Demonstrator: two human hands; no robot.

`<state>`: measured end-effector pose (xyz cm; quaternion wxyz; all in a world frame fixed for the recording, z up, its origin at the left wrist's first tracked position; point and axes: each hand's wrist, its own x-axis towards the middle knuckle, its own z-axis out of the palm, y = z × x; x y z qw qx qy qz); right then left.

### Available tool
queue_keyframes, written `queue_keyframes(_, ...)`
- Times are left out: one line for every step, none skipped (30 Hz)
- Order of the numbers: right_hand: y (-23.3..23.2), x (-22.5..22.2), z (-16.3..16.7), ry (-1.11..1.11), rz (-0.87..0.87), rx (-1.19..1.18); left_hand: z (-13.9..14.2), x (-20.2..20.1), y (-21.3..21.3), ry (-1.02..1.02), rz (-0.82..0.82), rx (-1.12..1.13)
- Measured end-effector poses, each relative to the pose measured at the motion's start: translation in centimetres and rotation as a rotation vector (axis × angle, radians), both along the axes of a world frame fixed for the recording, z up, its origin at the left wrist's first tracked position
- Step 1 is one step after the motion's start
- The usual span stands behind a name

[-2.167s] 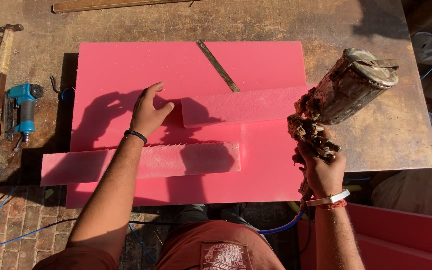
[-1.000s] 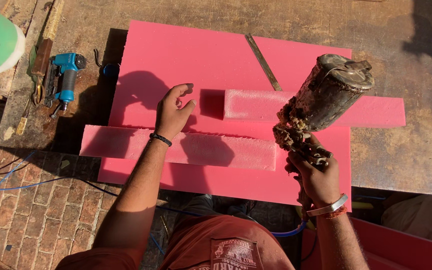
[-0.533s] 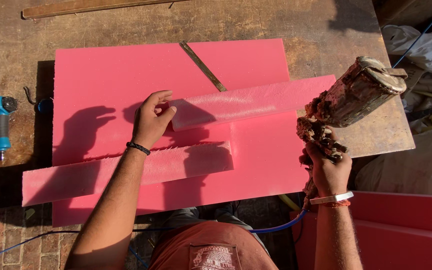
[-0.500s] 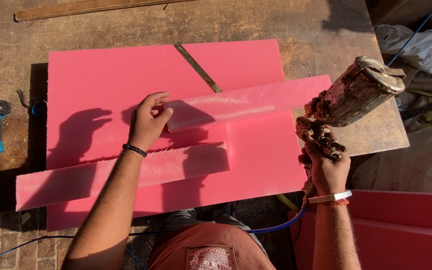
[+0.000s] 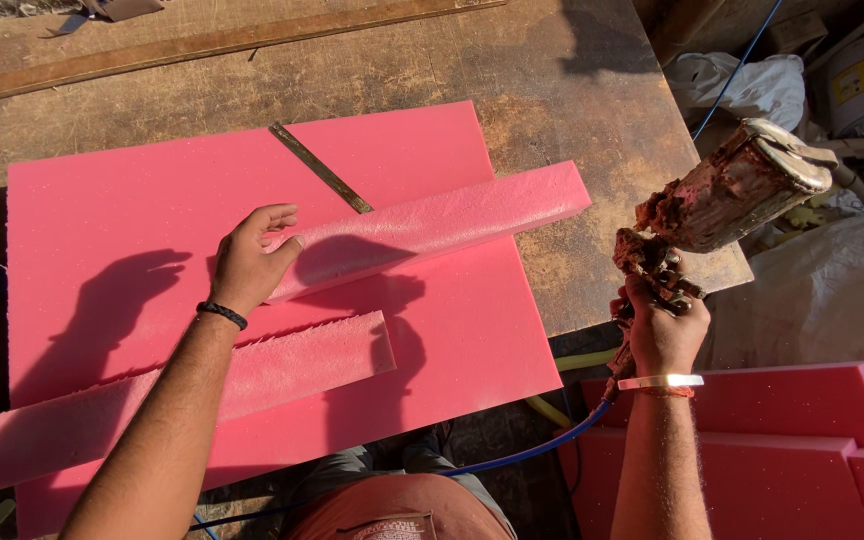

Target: The person aligns pink foam strips on large foam boards and applies adhesive to them with a glue gun, pressing the strips into place. They then use a hand saw to cut a foam block, carry foam pieces across the workshop, and stack them with other cut foam blocks.

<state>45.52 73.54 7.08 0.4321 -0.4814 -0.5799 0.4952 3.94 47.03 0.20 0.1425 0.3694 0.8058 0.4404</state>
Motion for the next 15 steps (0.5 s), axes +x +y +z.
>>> queue_keyframes(0.2,0.2,0.1,0.013,-0.007,0.009,-0.1,-0.3,0.7,0.013,-0.014,-0.003)
queue_keyframes(0.4,0.3,0.2,0.026,-0.015,0.019,-0.2,-0.6,1.4,0.026,-0.029,-0.005)
queue_keyframes(0.5,0.4,0.3,0.039,-0.02,0.028,-0.5,-1.0,2.2,0.028,-0.045,-0.026)
queue_keyframes(0.7,0.5,0.4,0.052,-0.013,0.031,-0.8,-1.6,3.0,0.031,-0.058,-0.05)
queue_keyframes(0.8,0.5,0.6,0.066,-0.007,0.035,-1.2,-2.3,3.9,0.034,-0.071,-0.073)
queue_keyframes(0.9,0.4,0.7,0.078,-0.004,0.04,-1.8,-3.2,5.0,0.042,-0.084,-0.098)
queue_keyframes(1.0,0.3,0.8,0.07,-0.011,0.03,-2.4,-4.2,6.4,0.051,-0.099,-0.124)
queue_keyframes(1.0,0.2,1.0,0.065,-0.014,0.017,-3.1,-5.3,7.7,0.061,-0.11,-0.151)
queue_keyframes(1.0,-0.1,1.0,0.06,-0.017,0.002,-3.9,-6.5,9.4,0.061,-0.117,-0.246)
queue_keyframes(1.0,-0.3,1.1,0.059,-0.018,0.014,-4.8,-7.7,11.2,0.061,-0.124,-0.342)
queue_keyframes(0.9,-0.5,1.1,0.059,-0.02,0.024,-5.6,-8.7,12.8,0.062,-0.132,-0.439)
queue_keyframes(0.8,-0.8,1.1,0.059,-0.021,0.033,-6.5,-9.4,14.2,0.127,-0.19,-0.47)
queue_keyframes(0.7,-1.0,1.1,0.032,-0.021,0.064,-7.5,-9.8,15.6,0.19,-0.25,-0.501)
queue_keyframes(0.5,-1.2,1.1,0.003,-0.02,0.094,-8.2,-10.0,16.5,0.252,-0.31,-0.53)
queue_keyframes(0.3,-1.4,1.1,-0.026,-0.017,0.124,-8.9,-9.9,17.0,0.274,-0.335,-0.591)
